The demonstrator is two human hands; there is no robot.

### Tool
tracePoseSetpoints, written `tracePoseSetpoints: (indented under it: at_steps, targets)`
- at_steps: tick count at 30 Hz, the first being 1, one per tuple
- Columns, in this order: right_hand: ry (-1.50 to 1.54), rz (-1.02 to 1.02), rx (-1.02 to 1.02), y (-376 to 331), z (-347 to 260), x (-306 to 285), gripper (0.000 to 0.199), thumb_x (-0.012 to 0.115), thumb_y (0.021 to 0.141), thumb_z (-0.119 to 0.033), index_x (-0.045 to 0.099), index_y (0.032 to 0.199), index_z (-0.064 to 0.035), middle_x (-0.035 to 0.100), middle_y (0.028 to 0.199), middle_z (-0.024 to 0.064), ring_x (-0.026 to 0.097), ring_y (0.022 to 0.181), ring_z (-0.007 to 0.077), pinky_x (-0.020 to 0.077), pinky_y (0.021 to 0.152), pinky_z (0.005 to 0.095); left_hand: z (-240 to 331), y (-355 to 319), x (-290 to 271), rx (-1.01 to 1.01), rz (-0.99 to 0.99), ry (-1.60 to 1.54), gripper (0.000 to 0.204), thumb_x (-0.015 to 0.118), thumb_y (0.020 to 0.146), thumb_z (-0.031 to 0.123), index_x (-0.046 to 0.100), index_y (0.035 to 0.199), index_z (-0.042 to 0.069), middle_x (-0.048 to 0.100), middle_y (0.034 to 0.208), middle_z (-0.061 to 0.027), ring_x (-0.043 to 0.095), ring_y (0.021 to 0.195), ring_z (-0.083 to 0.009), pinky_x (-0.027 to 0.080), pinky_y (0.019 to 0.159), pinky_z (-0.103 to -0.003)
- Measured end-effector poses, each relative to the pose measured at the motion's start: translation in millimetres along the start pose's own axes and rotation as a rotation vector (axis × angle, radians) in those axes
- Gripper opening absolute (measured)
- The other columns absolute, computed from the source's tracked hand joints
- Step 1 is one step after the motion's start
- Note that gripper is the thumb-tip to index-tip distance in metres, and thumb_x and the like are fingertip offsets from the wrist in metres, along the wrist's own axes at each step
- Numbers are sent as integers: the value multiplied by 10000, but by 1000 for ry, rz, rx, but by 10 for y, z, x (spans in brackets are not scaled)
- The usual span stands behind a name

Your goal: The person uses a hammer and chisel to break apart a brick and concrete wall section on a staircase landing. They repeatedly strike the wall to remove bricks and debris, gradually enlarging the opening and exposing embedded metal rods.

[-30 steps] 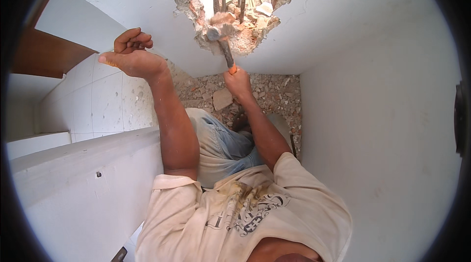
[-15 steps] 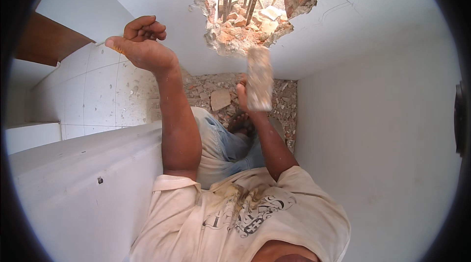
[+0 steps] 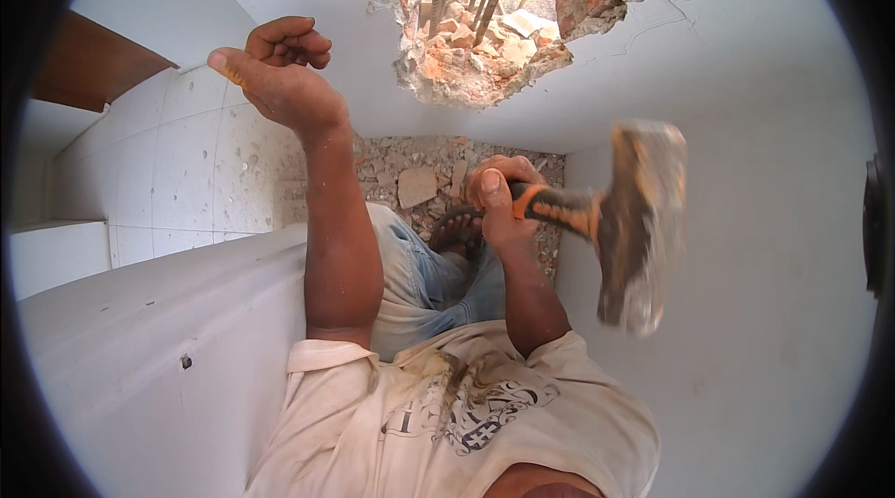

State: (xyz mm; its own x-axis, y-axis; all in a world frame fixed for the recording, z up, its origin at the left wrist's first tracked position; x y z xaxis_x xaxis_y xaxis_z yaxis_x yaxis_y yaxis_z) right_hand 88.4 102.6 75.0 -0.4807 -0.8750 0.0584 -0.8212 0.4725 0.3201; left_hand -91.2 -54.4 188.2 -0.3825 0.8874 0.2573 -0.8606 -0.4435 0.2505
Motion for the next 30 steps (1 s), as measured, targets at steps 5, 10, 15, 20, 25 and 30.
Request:
tracePoseSetpoints:
  at_steps: [5, 10, 15, 20, 25, 30]
  targets:
    - [-342, 41, 75, 282, 509, 269, 143, 643, 787, -128, 571, 775, -5, 553, 644, 43, 497, 556, 120, 407, 514, 302, 22, -25, -6, 18, -15, -47, 843, 95, 935, 652, 594, 731, 4, 516, 558, -73, 475, 575, -177, 378, 571, -271]
    - [17, 122, 631, 349, 1012, 427, 173, 604, 808, -179, 548, 804, -15, 532, 631, 30, 489, 544, 106, 402, 502, 303, 51, -16, -31, 39, -16, -28, 859, 81, 931, 667, 593, 717, 10, 517, 553, -71, 466, 553, -175, 385, 558, -264]
    - [-88, 113, 559, 131, 383, 82, 136, 593, 822, -156, 542, 835, -31, 538, 654, 14, 500, 556, 104, 421, 524, 305, 20, 3, -27, 52, -23, -56, 847, 80, 942, 648, 592, 711, 14, 514, 549, -71, 455, 542, -169, 390, 556, -263]
    - [-129, -119, -23, 160, -339, 120, 146, 603, 801, -83, 491, 873, -21, 507, 654, 29, 466, 521, 109, 409, 502, 286, -12, 32, -49, 51, -13, -21, 853, 77, 944, 655, 600, 687, 31, 515, 512, -43, 457, 484, -129, 405, 506, -229]
    - [49, -106, 34, 187, -36, 249, 97, 586, 787, -53, 508, 821, -9, 509, 699, 45, 476, 602, 131, 419, 560, 299, -7, 71, -93, 11, 39, -51, 840, 72, 954, 628, 599, 688, 30, 514, 514, -41, 456, 494, -130, 405, 515, -232]
    - [-337, -31, 743, 91, 812, 185, 244, 571, 801, -222, 557, 740, 14, 529, 564, 39, 521, 518, 141, 411, 494, 332, 19, 15, -37, -14, -19, -57, 817, 63, 970, 580, 597, 728, 10, 512, 558, -65, 449, 558, -167, 390, 575, -272]
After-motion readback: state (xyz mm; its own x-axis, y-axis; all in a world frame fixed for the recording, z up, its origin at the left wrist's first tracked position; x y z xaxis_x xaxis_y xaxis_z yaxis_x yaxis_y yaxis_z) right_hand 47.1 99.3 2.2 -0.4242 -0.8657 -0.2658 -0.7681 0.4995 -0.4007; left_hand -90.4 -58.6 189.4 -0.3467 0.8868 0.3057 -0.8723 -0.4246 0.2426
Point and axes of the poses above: each hand's wrist, its own y-axis towards the middle knuckle, its own x-axis out of the palm, z = x × y, the point moved 3 cm from there along y, towards the middle knuckle
